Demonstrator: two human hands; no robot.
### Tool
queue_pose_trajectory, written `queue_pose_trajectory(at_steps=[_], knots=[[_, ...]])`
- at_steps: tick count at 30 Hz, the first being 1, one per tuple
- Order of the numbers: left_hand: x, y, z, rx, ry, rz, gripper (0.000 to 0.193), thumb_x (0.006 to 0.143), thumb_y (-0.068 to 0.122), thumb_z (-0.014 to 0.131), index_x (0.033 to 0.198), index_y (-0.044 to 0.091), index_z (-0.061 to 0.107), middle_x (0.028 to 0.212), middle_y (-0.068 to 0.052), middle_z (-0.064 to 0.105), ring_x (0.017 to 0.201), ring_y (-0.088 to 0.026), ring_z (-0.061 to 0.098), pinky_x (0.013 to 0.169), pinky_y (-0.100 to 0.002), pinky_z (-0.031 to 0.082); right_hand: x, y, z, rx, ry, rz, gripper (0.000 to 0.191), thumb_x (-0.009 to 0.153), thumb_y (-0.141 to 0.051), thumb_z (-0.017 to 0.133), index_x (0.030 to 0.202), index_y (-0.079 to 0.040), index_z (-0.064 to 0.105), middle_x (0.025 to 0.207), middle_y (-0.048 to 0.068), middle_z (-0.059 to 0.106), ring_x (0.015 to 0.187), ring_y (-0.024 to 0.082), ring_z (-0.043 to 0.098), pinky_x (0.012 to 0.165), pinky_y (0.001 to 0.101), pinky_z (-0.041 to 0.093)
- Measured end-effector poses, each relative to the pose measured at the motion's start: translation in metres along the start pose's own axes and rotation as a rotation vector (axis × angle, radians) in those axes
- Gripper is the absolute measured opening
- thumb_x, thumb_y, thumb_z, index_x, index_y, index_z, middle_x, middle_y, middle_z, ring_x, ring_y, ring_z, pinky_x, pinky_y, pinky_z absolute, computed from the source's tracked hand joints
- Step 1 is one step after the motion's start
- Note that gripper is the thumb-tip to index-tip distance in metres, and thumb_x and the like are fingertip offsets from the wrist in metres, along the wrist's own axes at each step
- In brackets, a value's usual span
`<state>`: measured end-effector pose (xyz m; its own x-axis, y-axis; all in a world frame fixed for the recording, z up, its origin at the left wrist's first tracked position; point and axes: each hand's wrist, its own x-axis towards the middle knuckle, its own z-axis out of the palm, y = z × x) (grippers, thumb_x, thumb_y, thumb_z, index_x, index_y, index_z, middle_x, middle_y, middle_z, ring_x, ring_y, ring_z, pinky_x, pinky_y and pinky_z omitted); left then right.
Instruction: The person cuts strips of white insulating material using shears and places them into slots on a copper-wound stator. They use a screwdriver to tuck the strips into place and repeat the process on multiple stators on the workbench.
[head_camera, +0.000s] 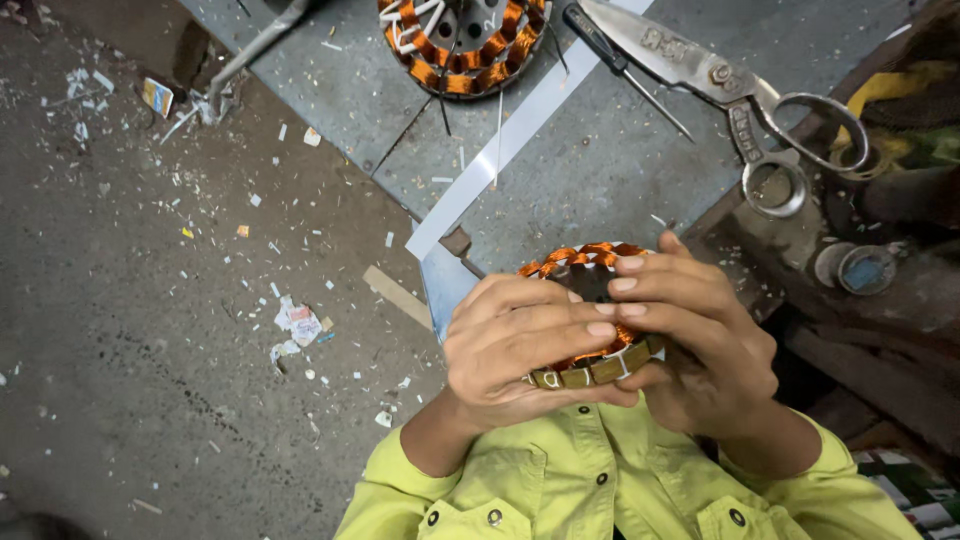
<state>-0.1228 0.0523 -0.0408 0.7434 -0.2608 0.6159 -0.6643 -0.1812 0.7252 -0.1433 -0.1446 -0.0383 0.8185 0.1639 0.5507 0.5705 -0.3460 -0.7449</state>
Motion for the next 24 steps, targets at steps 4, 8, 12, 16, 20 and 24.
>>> queue_pose_trajectory(at_steps=[4,8,12,16,20,24], knots=[[0.001,-0.002,0.001,-0.005,-0.015,0.003,0.055,0.071,0.036,0.099,0.113,0.013,0.073,0.110,0.001,0.076,0.101,-0.019,0.072,0.090,-0.033,0.058,0.003,0.002,0.001,0.052,0.029,0.019,0.042,0.099,-0.042,0.067,0.115,-0.003,0.061,0.118,0.014,0.068,0.121,0.030,0.067,0.121,0.0512,0.046],[0.003,-0.002,0.000,0.003,-0.039,-0.004,0.054,0.072,0.036,0.098,0.114,0.013,0.073,0.112,0.000,0.076,0.103,-0.019,0.072,0.091,-0.033,0.059,0.003,0.003,0.000,0.061,0.021,0.042,0.042,0.099,-0.041,0.067,0.115,-0.004,0.061,0.119,0.014,0.068,0.122,0.030,0.067,0.123,0.0520,0.045],[0.003,-0.002,0.000,-0.011,-0.039,-0.027,0.054,0.071,0.036,0.098,0.113,0.012,0.073,0.111,0.000,0.076,0.103,-0.019,0.072,0.089,-0.032,0.058,0.003,0.000,-0.003,0.058,-0.005,0.063,0.043,0.099,-0.041,0.069,0.118,-0.003,0.059,0.120,0.014,0.067,0.124,0.030,0.065,0.125,0.0517,0.042],[-0.002,-0.003,0.000,-0.023,0.003,-0.035,0.059,0.071,0.036,0.098,0.117,0.013,0.071,0.112,-0.001,0.076,0.105,-0.019,0.073,0.089,-0.032,0.059,0.005,-0.004,-0.001,0.040,0.001,0.076,0.043,0.099,-0.040,0.069,0.119,-0.003,0.061,0.121,0.014,0.067,0.122,0.030,0.067,0.125,0.0504,0.043],[-0.014,-0.010,0.003,-0.029,0.118,-0.030,0.076,0.065,0.032,0.097,0.126,0.008,0.059,0.117,-0.007,0.072,0.108,-0.023,0.066,0.096,-0.038,0.056,0.010,-0.002,0.005,0.039,0.049,0.052,0.042,0.102,-0.037,0.069,0.124,-0.002,0.061,0.124,0.014,0.068,0.119,0.027,0.069,0.122,0.0460,0.046],[-0.022,-0.014,0.025,-0.550,0.360,-0.379,0.069,0.076,0.008,0.095,0.135,0.008,0.058,0.125,-0.008,0.065,0.113,-0.021,0.071,0.103,-0.036,0.062,0.025,-0.001,-0.002,0.088,0.014,0.137,0.043,0.101,-0.034,0.072,0.127,0.000,0.065,0.118,0.017,0.071,0.116,0.026,0.070,0.121,0.0443,0.048]])
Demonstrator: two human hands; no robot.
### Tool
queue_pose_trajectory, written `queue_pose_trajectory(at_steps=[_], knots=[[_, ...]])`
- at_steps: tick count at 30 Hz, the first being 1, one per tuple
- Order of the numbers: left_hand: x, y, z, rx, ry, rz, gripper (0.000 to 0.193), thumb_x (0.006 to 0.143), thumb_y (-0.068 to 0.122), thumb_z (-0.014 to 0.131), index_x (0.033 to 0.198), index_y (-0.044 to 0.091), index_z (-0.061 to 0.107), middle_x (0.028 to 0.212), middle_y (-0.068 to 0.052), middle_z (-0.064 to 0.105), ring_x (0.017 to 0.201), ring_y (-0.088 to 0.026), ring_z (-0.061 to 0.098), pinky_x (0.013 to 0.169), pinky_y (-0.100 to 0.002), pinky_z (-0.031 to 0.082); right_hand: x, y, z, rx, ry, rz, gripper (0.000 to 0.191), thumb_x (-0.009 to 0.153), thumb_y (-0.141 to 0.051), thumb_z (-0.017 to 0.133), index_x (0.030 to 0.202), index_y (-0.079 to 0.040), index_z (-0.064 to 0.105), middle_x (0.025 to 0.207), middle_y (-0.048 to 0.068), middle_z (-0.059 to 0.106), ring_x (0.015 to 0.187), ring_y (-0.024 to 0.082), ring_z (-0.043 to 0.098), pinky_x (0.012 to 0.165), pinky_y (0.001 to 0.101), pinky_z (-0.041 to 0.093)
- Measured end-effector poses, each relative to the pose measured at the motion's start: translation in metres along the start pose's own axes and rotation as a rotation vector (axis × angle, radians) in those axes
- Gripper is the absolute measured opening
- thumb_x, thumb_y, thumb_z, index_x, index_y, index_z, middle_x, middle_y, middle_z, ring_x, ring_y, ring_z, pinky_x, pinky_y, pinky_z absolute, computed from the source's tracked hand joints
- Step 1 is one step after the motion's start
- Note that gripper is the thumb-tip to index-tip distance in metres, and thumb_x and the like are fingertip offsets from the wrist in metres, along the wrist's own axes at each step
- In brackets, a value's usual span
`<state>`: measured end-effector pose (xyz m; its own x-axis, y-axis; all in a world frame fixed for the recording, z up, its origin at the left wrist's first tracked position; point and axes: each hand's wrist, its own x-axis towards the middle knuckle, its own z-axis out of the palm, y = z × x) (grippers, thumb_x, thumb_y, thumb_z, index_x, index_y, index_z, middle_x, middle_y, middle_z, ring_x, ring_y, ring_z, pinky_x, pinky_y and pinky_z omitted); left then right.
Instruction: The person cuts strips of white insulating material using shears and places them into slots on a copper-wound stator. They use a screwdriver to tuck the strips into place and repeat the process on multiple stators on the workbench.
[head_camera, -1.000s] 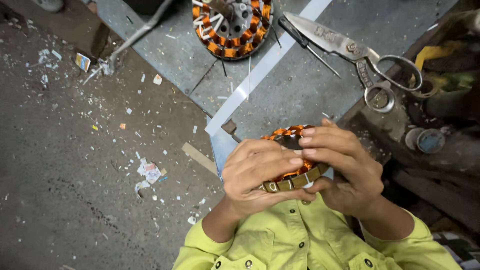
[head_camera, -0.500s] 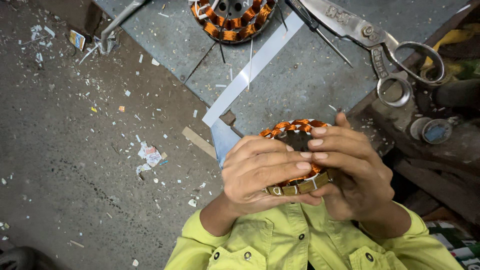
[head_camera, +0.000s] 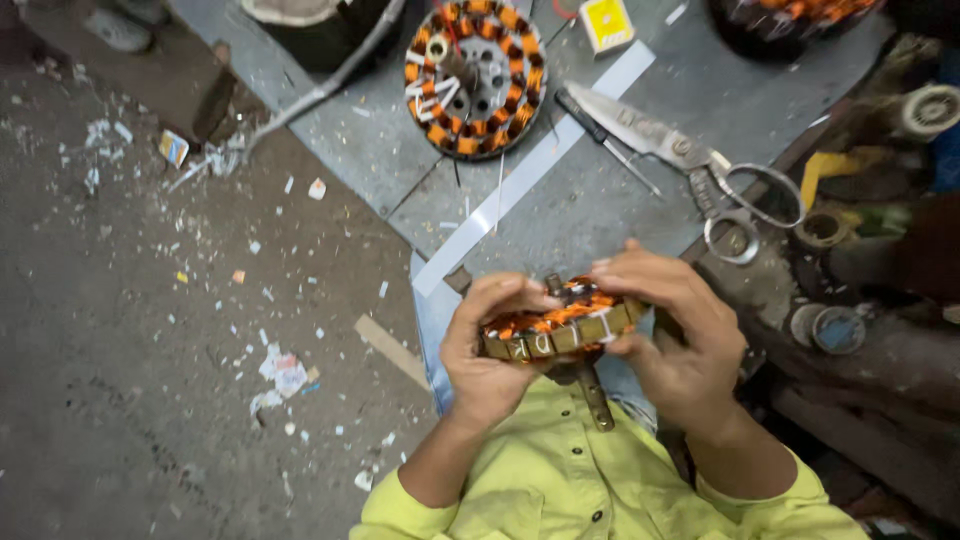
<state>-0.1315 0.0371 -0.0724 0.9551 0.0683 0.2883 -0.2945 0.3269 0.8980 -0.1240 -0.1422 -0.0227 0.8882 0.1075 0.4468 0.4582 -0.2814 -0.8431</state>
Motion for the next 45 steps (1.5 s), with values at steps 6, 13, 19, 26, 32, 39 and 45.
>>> queue_pose_trajectory(at_steps=[6,13,19,26,32,39,45], knots=[[0.006,0.015,-0.002,0.156,-0.007,-0.015,0.057,0.073,-0.007,0.091,0.125,0.003,0.069,0.118,-0.011,0.071,0.108,-0.020,0.070,0.097,-0.033,0.058,0.050,0.017,-0.016,-0.622,0.185,0.093,0.019,0.100,-0.019,0.076,0.115,-0.006,0.078,0.109,0.013,0.069,0.098,0.025,0.069,0.087,0.0361,0.055],[0.028,0.068,0.002,0.535,-0.172,0.126,0.054,0.077,0.003,0.090,0.128,0.010,0.072,0.112,-0.005,0.076,0.100,-0.021,0.072,0.092,-0.032,0.056,0.061,0.039,-0.005,-1.022,-0.006,-0.068,0.013,0.094,-0.017,0.078,0.099,-0.005,0.076,0.095,0.013,0.063,0.088,0.033,0.064,0.077,0.0425,0.053],[0.040,0.074,0.010,0.584,-0.238,0.196,0.058,0.075,0.017,0.091,0.128,0.012,0.069,0.125,-0.007,0.072,0.114,-0.025,0.066,0.101,-0.036,0.052,0.067,0.031,-0.020,-0.883,-0.071,-0.003,0.012,0.094,-0.012,0.078,0.096,-0.002,0.071,0.092,0.014,0.066,0.079,0.033,0.068,0.073,0.0410,0.056],[0.043,0.070,0.010,0.576,-0.268,0.153,0.060,0.074,0.026,0.091,0.129,0.013,0.071,0.130,-0.005,0.071,0.118,-0.025,0.064,0.105,-0.036,0.050,0.038,0.004,-0.049,-0.261,0.022,0.242,0.022,0.093,0.002,0.066,0.105,0.001,0.047,0.095,0.014,0.069,0.082,0.019,0.070,0.074,0.0331,0.059],[0.043,0.070,0.012,0.562,-0.273,0.133,0.052,0.078,0.029,0.090,0.126,0.015,0.073,0.129,-0.001,0.074,0.118,-0.023,0.064,0.107,-0.035,0.050,0.020,-0.030,-0.055,0.538,0.217,0.229,0.028,0.097,0.008,0.055,0.113,-0.002,0.034,0.100,0.020,0.065,0.079,0.023,0.070,0.074,0.0352,0.063],[0.042,0.070,0.012,0.544,-0.293,0.134,0.053,0.082,0.029,0.088,0.129,0.014,0.071,0.130,-0.002,0.074,0.117,-0.021,0.066,0.107,-0.034,0.049,0.011,-0.026,-0.032,0.411,0.228,-0.098,0.041,0.106,-0.013,0.077,0.124,-0.008,0.041,0.090,0.017,0.068,0.075,0.024,0.072,0.072,0.0340,0.064],[0.040,0.070,0.007,0.540,-0.265,0.104,0.057,0.078,0.030,0.090,0.129,0.013,0.071,0.125,-0.001,0.075,0.111,-0.021,0.065,0.102,-0.034,0.051,0.010,-0.014,-0.014,0.411,0.262,-0.131,0.045,0.102,-0.014,0.083,0.123,-0.007,0.043,0.083,0.018,0.068,0.073,0.026,0.072,0.071,0.0337,0.063]])
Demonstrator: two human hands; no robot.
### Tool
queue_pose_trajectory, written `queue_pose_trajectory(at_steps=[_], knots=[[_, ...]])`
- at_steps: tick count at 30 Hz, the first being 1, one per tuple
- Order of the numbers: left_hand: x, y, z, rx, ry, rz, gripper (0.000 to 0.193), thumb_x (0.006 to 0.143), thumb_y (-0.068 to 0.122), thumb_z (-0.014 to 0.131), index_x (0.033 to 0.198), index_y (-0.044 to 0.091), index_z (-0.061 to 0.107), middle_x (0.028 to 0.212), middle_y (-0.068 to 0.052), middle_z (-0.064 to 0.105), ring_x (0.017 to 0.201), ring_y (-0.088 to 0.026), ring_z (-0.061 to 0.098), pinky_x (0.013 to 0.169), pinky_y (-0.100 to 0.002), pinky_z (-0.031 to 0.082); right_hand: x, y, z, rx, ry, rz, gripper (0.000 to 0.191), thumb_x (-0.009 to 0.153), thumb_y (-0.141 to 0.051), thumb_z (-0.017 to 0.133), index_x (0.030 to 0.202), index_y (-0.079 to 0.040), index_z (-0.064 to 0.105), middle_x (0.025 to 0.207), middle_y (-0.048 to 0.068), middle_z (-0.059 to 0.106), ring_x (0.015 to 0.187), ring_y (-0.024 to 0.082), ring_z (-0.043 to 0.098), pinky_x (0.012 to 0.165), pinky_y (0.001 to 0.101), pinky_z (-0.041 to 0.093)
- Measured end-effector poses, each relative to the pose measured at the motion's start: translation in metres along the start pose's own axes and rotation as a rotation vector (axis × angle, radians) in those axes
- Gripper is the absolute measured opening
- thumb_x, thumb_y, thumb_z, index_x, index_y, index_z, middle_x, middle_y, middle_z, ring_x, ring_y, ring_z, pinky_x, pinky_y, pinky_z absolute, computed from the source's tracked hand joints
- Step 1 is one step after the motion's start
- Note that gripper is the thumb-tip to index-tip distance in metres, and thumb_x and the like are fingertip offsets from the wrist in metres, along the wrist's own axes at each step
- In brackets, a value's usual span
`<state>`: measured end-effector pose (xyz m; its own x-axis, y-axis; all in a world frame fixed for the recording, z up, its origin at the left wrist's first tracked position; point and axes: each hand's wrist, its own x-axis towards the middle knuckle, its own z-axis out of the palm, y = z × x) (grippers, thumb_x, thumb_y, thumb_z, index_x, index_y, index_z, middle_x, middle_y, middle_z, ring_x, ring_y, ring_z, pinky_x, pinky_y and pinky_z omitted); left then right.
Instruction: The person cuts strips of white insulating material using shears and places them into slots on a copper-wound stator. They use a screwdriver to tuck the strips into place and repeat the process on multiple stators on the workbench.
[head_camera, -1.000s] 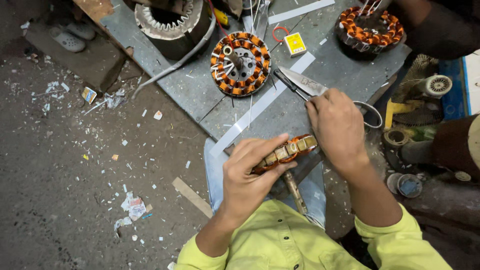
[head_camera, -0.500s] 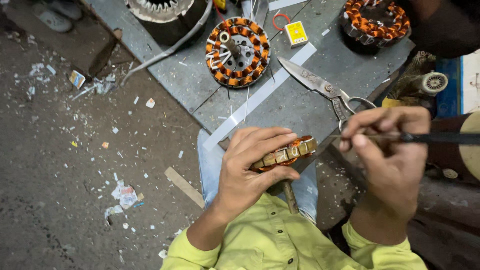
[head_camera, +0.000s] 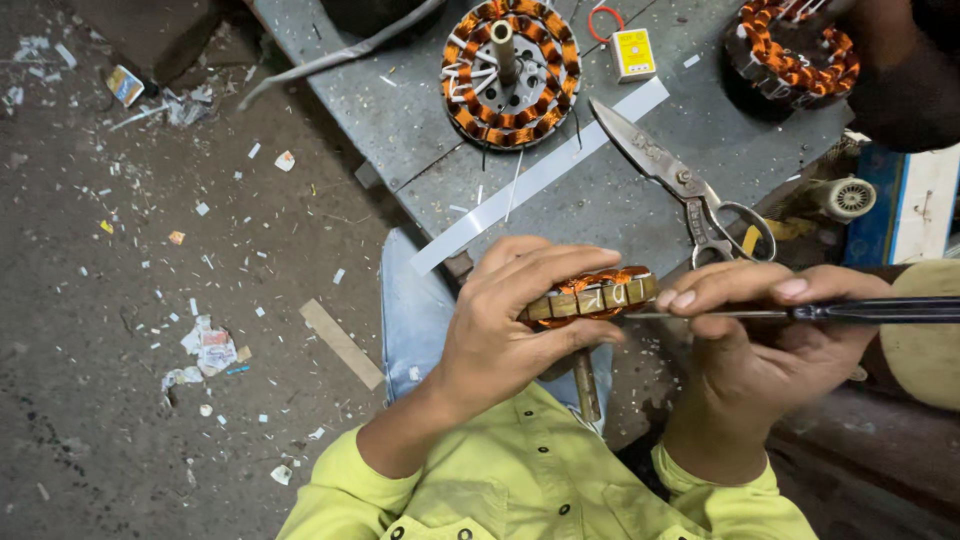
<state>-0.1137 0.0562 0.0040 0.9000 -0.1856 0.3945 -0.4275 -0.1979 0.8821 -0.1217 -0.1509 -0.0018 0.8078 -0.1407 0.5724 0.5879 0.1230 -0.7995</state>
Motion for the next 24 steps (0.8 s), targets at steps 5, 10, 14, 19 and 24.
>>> queue_pose_trajectory(at_steps=[5,10,14,19,24], knots=[[0.000,-0.004,0.000,-0.046,0.012,0.033,0.051,0.081,0.027,0.090,0.127,0.015,0.071,0.128,-0.001,0.075,0.110,-0.019,0.066,0.105,-0.034,0.052,0.005,0.007,0.005,-0.004,-0.087,0.005,0.042,0.101,-0.009,0.082,0.120,-0.006,0.045,0.086,0.019,0.069,0.077,0.026,0.073,0.076,0.0354,0.065],[0.000,-0.007,0.001,-0.066,0.037,0.022,0.050,0.081,0.027,0.090,0.126,0.014,0.072,0.127,-0.001,0.075,0.110,-0.018,0.069,0.101,-0.031,0.052,-0.002,0.007,0.006,-0.123,-0.090,0.010,0.042,0.102,-0.001,0.082,0.115,-0.006,0.043,0.092,0.018,0.065,0.082,0.025,0.070,0.081,0.0361,0.066],[0.001,-0.008,0.003,-0.082,0.045,0.017,0.047,0.083,0.028,0.090,0.125,0.016,0.073,0.121,0.001,0.076,0.109,-0.015,0.072,0.099,-0.028,0.054,-0.010,0.009,0.005,-0.208,-0.061,0.016,0.044,0.105,0.001,0.080,0.113,-0.008,0.037,0.091,0.017,0.066,0.080,0.025,0.069,0.082,0.0356,0.066],[0.006,-0.012,0.004,-0.103,0.020,-0.032,0.042,0.082,0.026,0.090,0.119,0.017,0.075,0.118,0.002,0.078,0.107,-0.014,0.074,0.094,-0.028,0.052,-0.013,0.032,0.009,-0.226,0.010,-0.161,0.046,0.100,-0.006,0.077,0.110,-0.012,0.033,0.089,0.013,0.067,0.081,0.028,0.076,0.074,0.0355,0.068],[0.004,-0.014,0.005,-0.150,0.022,-0.030,0.041,0.084,0.022,0.090,0.121,0.016,0.075,0.121,0.000,0.077,0.105,-0.014,0.075,0.094,-0.027,0.052,-0.017,0.038,0.011,-0.247,0.004,-0.244,0.047,0.096,-0.011,0.077,0.108,-0.012,0.032,0.089,0.013,0.066,0.078,0.029,0.075,0.071,0.0359,0.068]])
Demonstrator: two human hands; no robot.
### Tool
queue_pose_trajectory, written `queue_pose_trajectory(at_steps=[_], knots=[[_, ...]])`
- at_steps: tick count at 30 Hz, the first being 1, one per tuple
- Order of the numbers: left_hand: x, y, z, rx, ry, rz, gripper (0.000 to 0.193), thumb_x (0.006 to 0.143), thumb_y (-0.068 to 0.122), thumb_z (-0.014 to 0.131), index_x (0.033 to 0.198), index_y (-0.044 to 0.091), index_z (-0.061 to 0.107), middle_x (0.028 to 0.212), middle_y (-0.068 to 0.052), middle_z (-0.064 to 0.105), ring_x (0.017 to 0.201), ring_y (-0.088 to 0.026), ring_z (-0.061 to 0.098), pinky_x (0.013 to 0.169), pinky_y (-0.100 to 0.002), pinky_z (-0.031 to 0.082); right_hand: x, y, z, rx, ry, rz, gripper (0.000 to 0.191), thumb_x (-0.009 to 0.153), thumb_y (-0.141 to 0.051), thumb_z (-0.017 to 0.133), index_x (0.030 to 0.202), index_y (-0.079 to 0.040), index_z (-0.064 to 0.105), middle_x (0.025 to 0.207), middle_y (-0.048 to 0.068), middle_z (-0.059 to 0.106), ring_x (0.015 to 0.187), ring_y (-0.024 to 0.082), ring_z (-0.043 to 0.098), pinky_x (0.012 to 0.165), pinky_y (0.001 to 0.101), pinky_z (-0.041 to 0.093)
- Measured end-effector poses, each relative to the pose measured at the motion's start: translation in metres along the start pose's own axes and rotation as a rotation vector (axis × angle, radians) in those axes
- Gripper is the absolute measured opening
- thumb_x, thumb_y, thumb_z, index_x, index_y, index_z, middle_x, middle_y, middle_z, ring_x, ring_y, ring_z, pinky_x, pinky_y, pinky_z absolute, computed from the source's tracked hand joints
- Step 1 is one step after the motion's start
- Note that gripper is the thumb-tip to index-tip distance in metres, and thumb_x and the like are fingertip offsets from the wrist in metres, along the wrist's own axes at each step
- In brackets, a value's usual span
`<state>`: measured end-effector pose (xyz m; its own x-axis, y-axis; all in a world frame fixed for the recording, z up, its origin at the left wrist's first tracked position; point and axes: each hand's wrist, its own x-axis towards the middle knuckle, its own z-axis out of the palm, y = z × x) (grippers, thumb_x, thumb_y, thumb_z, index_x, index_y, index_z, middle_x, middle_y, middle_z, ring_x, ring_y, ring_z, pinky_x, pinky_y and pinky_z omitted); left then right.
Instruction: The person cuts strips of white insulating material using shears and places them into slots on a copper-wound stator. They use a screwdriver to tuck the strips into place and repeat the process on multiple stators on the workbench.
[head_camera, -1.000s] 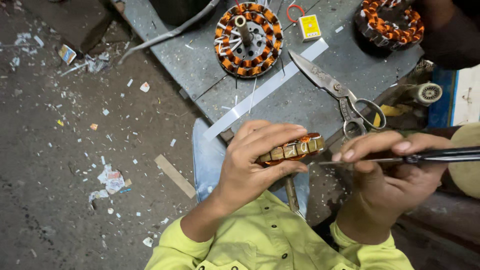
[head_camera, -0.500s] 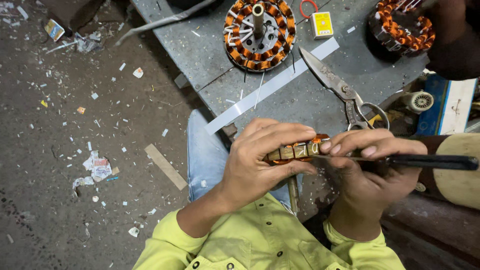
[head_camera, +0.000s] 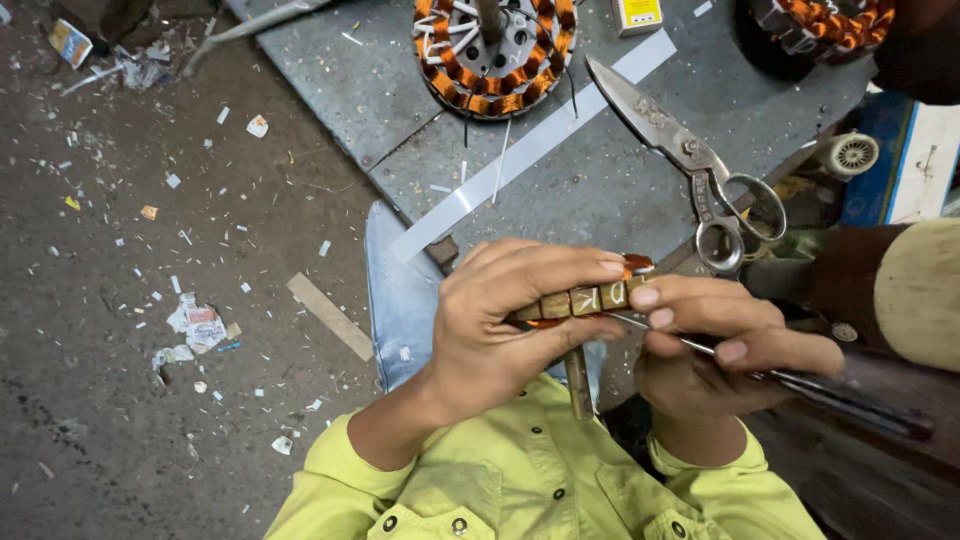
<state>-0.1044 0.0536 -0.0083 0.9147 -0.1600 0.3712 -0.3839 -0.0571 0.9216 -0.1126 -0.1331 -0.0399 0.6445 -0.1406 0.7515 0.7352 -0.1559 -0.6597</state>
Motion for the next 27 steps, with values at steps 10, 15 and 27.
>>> queue_pose_trajectory(at_steps=[10,15,27], knots=[[-0.006,-0.005,0.007,-0.007,0.024,0.014,0.042,0.080,0.012,0.092,0.118,0.010,0.075,0.118,-0.004,0.077,0.106,-0.018,0.075,0.097,-0.030,0.054,0.005,-0.004,-0.031,0.310,0.212,0.287,0.041,0.100,-0.010,0.075,0.119,-0.009,0.038,0.084,0.014,0.066,0.068,0.027,0.074,0.065,0.0401,0.065],[-0.007,-0.009,0.009,-0.024,0.015,0.008,0.042,0.078,0.008,0.092,0.116,0.007,0.075,0.117,-0.006,0.078,0.105,-0.020,0.074,0.096,-0.031,0.055,-0.008,0.005,-0.036,0.340,0.146,0.316,0.038,0.104,-0.013,0.075,0.120,-0.009,0.040,0.088,0.015,0.068,0.077,0.028,0.076,0.073,0.0413,0.067],[-0.011,-0.013,0.014,0.029,0.029,0.006,0.045,0.074,0.008,0.093,0.115,0.007,0.075,0.116,-0.008,0.078,0.106,-0.021,0.074,0.097,-0.032,0.057,0.028,-0.024,-0.053,0.478,-0.305,0.398,0.014,0.092,0.000,0.067,0.104,0.000,0.058,0.112,0.027,0.068,0.112,0.039,0.071,0.088,0.0471,0.067]])
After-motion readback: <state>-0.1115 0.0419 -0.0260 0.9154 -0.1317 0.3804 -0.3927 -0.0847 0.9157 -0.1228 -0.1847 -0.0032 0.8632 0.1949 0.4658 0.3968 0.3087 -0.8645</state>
